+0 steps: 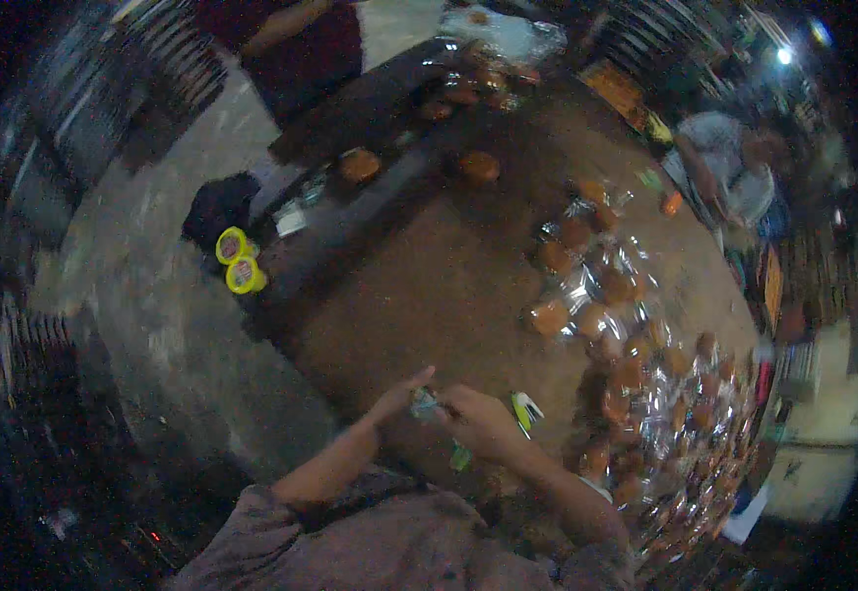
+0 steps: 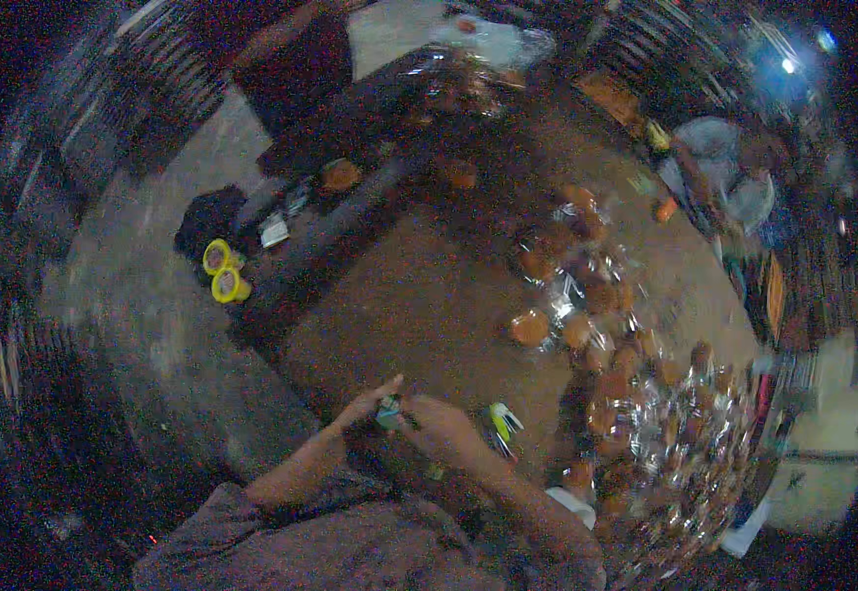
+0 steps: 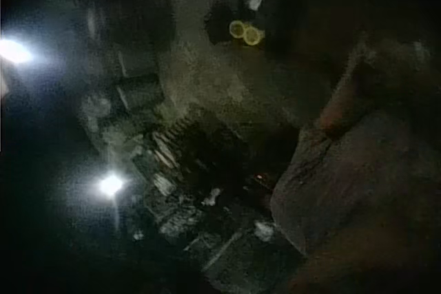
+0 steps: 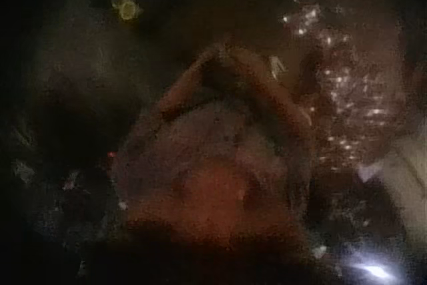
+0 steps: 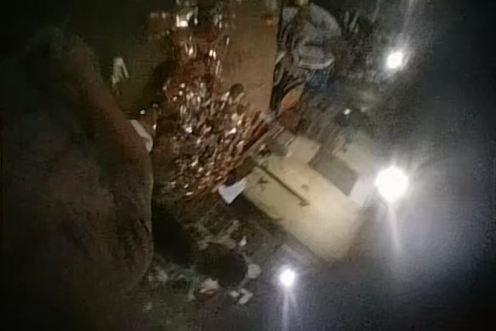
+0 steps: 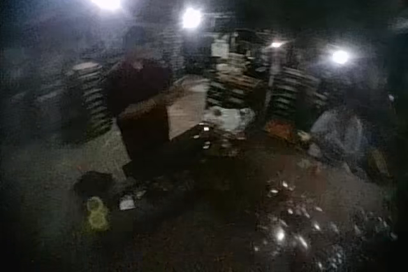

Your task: The person places round baked buns into clear plastic bags, seals them with a handheld stapler, and affixes small green labels. The person repeats this process for multiple buns, arranging the finished packages on the table.

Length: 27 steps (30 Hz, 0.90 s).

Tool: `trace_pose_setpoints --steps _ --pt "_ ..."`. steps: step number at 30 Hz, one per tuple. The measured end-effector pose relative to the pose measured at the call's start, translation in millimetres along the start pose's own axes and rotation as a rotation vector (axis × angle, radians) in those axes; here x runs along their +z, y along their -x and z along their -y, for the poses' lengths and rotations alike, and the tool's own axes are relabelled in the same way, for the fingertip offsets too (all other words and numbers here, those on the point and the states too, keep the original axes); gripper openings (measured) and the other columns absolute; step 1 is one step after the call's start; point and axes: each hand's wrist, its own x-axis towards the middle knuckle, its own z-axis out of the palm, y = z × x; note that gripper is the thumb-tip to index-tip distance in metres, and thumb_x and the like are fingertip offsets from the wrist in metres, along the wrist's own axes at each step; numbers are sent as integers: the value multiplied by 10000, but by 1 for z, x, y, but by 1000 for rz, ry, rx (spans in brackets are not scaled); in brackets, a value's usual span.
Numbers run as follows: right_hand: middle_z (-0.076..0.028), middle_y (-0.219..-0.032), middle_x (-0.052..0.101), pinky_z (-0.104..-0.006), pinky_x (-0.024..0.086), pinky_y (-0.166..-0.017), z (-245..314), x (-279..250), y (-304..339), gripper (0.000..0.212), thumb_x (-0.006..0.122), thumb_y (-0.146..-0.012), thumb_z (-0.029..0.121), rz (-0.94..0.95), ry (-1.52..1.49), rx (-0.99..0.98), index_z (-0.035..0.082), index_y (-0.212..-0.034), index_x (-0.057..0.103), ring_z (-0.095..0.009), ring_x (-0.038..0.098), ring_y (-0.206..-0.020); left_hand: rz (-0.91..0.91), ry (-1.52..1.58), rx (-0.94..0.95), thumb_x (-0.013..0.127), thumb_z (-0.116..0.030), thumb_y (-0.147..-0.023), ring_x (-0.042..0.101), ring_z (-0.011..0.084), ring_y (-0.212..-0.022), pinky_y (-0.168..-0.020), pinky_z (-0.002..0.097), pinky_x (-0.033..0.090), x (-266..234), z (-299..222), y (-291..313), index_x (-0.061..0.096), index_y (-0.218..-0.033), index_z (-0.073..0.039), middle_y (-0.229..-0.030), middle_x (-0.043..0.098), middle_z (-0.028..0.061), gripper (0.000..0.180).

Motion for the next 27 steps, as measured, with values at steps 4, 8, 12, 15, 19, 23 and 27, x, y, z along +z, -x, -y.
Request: trace_pose_setpoints --steps 4,8,12,15,19,23,27 --pt "-107 -946 684 -333 538 -751 6 -22 -83 203 719 -892 147 -5 -221 225 11 -1035 674 -185 674 -858 -43 17 10 577 -628 -921 594 151 -557 -506 286 486 -66 -22 6 672 -908 -112 -740 658 23 524" --pt "-94 -887 703 -313 527 -736 -32 -64 -225 229 691 -915 181 -313 -16 155 -3 -1051 679 -159 651 -786 -26 -115 144 562 -577 -953 579 151 -517 -478 294 491 -121 -26 -2 664 -895 -97 -691 645 25 494" --pt "-179 -977 713 -376 541 -780 -71 -104 -376 353 638 -933 349 -485 226 5 13 -1017 705 -300 696 -858 70 23 87 542 -536 -980 599 165 -515 -463 312 500 -151 -30 11 654 -882 -74 -665 646 33 485" --pt "-184 -995 711 -417 549 -789 -106 -116 -459 331 625 -938 363 -616 589 -74 51 -996 718 -337 698 -863 122 98 78 518 -521 -997 624 174 -523 -463 316 516 -168 -37 25 637 -872 -57 -660 650 58 494" --pt "-143 -1002 705 -430 542 -774 -153 -100 -511 281 594 -918 240 -510 893 -10 44 -1106 665 -309 683 -924 91 126 49 502 -513 -1006 622 173 -509 -466 313 527 -184 -48 32 625 -871 -54 -656 646 62 494" --pt "-183 -1056 693 -489 528 -840 -150 -82 -516 316 602 -896 256 -280 1053 -14 42 -1120 665 -389 647 -997 90 190 102 501 -497 -1010 622 176 -504 -467 325 530 -184 -49 32 624 -877 -51 -667 649 71 481" --pt "-194 -1109 679 -507 504 -885 -100 -87 -426 290 629 -883 264 -521 542 -221 45 -1064 689 -426 621 -1040 148 183 137 515 -481 -1006 621 195 -497 -471 339 530 -164 -45 22 633 -914 -48 -676 650 84 458"
